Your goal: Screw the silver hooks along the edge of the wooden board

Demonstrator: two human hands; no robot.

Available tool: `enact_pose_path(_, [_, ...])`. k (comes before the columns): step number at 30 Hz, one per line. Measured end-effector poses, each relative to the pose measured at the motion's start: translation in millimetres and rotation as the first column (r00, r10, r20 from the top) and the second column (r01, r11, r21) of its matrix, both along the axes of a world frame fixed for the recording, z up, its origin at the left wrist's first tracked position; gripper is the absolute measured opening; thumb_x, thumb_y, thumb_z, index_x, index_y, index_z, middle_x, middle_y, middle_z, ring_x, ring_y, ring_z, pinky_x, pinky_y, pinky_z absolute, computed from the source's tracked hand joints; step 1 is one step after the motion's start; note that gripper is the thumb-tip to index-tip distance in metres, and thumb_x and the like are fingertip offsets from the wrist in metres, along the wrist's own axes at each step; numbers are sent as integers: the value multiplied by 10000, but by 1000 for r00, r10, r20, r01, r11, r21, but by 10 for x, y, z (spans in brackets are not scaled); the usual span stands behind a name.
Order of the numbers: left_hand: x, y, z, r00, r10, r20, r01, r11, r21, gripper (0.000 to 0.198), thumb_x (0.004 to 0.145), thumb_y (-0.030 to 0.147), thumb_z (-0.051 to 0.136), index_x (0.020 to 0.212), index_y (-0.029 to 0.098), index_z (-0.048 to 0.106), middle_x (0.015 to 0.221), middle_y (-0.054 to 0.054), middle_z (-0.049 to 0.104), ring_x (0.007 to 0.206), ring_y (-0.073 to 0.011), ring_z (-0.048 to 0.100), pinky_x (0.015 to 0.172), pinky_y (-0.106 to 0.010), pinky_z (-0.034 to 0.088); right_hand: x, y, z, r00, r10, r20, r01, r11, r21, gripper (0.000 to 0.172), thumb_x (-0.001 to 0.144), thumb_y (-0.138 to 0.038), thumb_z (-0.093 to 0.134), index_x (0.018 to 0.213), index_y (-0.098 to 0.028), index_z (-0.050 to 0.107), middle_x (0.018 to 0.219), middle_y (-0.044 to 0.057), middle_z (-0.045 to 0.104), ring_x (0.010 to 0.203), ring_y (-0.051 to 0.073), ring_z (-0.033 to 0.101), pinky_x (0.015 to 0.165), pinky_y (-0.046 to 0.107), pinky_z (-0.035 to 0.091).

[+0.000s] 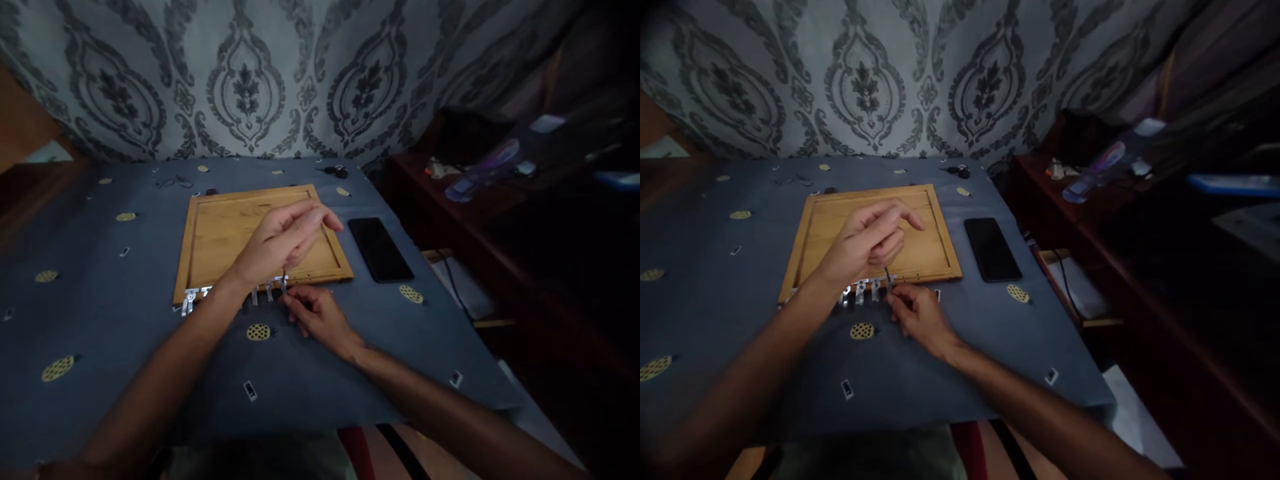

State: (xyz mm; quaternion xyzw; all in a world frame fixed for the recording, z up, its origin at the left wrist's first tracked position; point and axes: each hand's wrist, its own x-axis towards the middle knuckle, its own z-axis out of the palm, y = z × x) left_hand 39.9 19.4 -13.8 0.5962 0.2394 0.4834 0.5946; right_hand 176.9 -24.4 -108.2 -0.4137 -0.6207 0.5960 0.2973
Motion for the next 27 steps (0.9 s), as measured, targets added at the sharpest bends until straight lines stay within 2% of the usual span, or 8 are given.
enact_pose_path(3, [36, -13, 17, 998, 57, -17, -58, 998, -31, 278, 923, 443, 579, 874, 177, 644, 450, 106, 249, 355, -48, 183, 358, -199, 166, 8, 8, -3, 1000, 5, -20, -4, 1000, 19, 306, 893, -411, 569, 679, -195, 537, 564, -48, 542, 358, 58, 422, 382, 184, 304])
enact_pose_path(9, [151, -44, 41, 954, 293, -66, -295, 955, -14, 212, 911, 390, 608, 842, 192, 635, 442, 110, 234, 352, -48, 144, 355, -200, 150, 32, 18, 52, 1000, -14, -22, 17, 988, 152, 259, 902, -176, 525, 644, -194, 524, 537, -46, 539, 422, 78, 449, 458, 203, 298])
enact_pose_path(13, [224, -92, 36, 934, 346, -85, -345, 938, 25, 183, 927, 358, 594, 855, 195, 636, 443, 111, 226, 355, -48, 136, 356, -195, 156, 43, 25, 53, 998, -41, -37, 48, 979, 199, 283, 879, -124, 556, 606, -190, 525, 516, -50, 507, 473, 90, 448, 503, 219, 287])
enact_pose_path(17, [248, -117, 49, 943, 308, -129, -305, 951, 47, 214, 894, 408, 637, 852, 198, 642, 446, 115, 194, 343, -42, 140, 352, -194, 160, 42, 28, 34, 998, -43, -55, 54, 974, 221, 302, 876, -106, 558, 587, -189, 529, 505, -49, 493, 485, 92, 442, 511, 224, 281])
enact_pose_path(22, [215, -55, 96, 965, 214, -151, -216, 976, -1, 268, 866, 453, 665, 815, 191, 638, 449, 119, 173, 337, -33, 127, 348, -181, 158, 48, 27, 32, 994, -61, -87, 80, 969, 233, 274, 864, -108, 552, 603, -192, 557, 506, -43, 527, 469, 90, 452, 481, 216, 284])
enact_pose_path(27, [141, 1, 95, 988, 62, -143, -68, 997, -42, 244, 897, 414, 640, 820, 182, 644, 454, 119, 187, 335, -24, 126, 356, -158, 164, 53, 37, 45, 997, -45, -61, 58, 971, 233, 292, 874, -119, 547, 591, -188, 558, 513, -40, 550, 441, 83, 444, 463, 216, 280])
